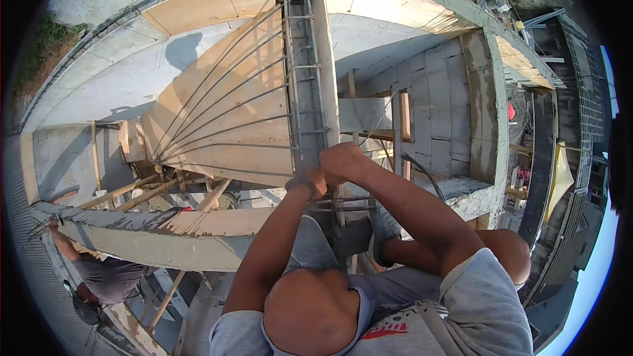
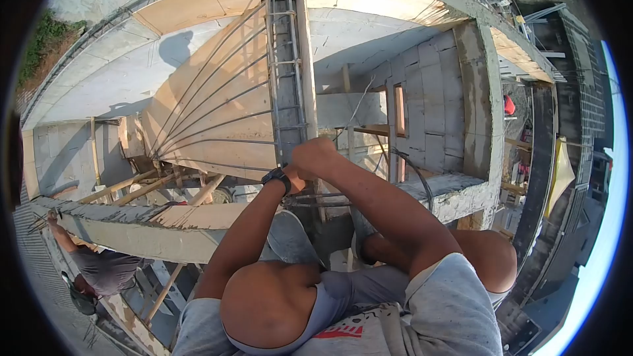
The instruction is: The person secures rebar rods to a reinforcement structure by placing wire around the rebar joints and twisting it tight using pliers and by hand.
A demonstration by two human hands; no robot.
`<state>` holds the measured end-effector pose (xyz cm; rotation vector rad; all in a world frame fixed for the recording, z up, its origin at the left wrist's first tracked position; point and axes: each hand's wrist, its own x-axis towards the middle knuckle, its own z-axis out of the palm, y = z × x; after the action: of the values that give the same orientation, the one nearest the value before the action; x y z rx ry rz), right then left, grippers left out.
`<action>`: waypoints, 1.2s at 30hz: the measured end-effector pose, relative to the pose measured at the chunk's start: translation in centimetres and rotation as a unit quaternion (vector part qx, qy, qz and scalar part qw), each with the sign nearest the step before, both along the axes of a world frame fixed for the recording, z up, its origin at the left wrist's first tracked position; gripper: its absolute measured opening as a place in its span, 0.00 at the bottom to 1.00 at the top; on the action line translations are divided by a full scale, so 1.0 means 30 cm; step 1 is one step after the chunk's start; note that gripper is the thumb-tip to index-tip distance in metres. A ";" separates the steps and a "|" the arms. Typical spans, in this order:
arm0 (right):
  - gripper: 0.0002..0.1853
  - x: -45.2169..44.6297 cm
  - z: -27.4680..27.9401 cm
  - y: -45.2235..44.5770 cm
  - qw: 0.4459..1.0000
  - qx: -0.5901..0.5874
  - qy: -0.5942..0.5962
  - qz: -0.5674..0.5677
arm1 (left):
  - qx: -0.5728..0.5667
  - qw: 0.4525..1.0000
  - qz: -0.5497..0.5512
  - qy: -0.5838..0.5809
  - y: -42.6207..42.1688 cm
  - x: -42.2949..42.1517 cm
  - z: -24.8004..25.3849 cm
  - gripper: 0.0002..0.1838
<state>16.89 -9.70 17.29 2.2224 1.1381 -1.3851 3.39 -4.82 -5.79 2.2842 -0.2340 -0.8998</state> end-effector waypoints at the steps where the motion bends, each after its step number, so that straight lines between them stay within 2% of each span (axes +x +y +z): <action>1: 0.12 0.011 -0.014 0.001 1.000 0.005 -0.001 -0.001 | -0.005 0.999 -0.025 0.044 0.035 0.026 0.085 0.19; 3: 0.11 0.027 -0.046 0.003 1.000 0.012 0.001 -0.008 | 0.022 0.996 0.021 0.080 0.016 0.035 0.167 0.18; 6: 0.12 0.043 -0.031 0.020 0.999 0.041 0.002 0.002 | 0.042 0.987 0.144 0.051 -0.025 -0.009 0.186 0.18; 9: 0.15 0.063 -0.087 0.029 0.999 0.018 0.024 0.043 | 0.101 0.962 0.250 0.041 -0.070 -0.028 0.187 0.16; 13: 0.17 0.065 -0.126 0.041 0.997 0.026 0.033 0.069 | 0.135 0.959 0.250 0.013 -0.078 -0.022 0.221 0.14; 16: 0.18 0.082 -0.144 0.065 0.991 -0.003 0.068 0.113 | 0.107 0.950 0.294 -0.013 -0.077 -0.014 0.287 0.08; 20: 0.16 0.093 -0.206 0.074 0.988 0.000 0.087 0.129 | 0.121 0.956 0.268 -0.014 -0.074 -0.021 0.234 0.11; 24: 0.16 0.105 -0.246 0.055 0.983 0.004 0.128 0.130 | 0.141 0.949 0.281 0.001 -0.083 -0.012 0.258 0.10; 29: 0.13 0.080 -0.178 0.059 0.990 0.008 0.069 0.126 | 0.154 0.950 0.265 0.059 -0.080 0.017 0.291 0.10; 32: 0.15 0.053 -0.170 0.071 0.993 0.014 0.032 0.113 | 0.150 0.965 0.206 0.067 -0.066 0.026 0.295 0.13; 35: 0.16 0.027 -0.205 0.082 0.994 0.042 0.008 0.103 | 0.120 0.949 0.290 0.030 -0.074 0.029 0.350 0.14; 36: 0.17 0.025 -0.211 0.085 0.993 0.056 0.000 0.100 | 0.126 0.949 0.287 0.028 -0.077 0.023 0.334 0.14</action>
<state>17.64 -7.13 10.95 2.1116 1.4273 -1.2673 4.07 -7.12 4.23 2.3487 0.5770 -0.7071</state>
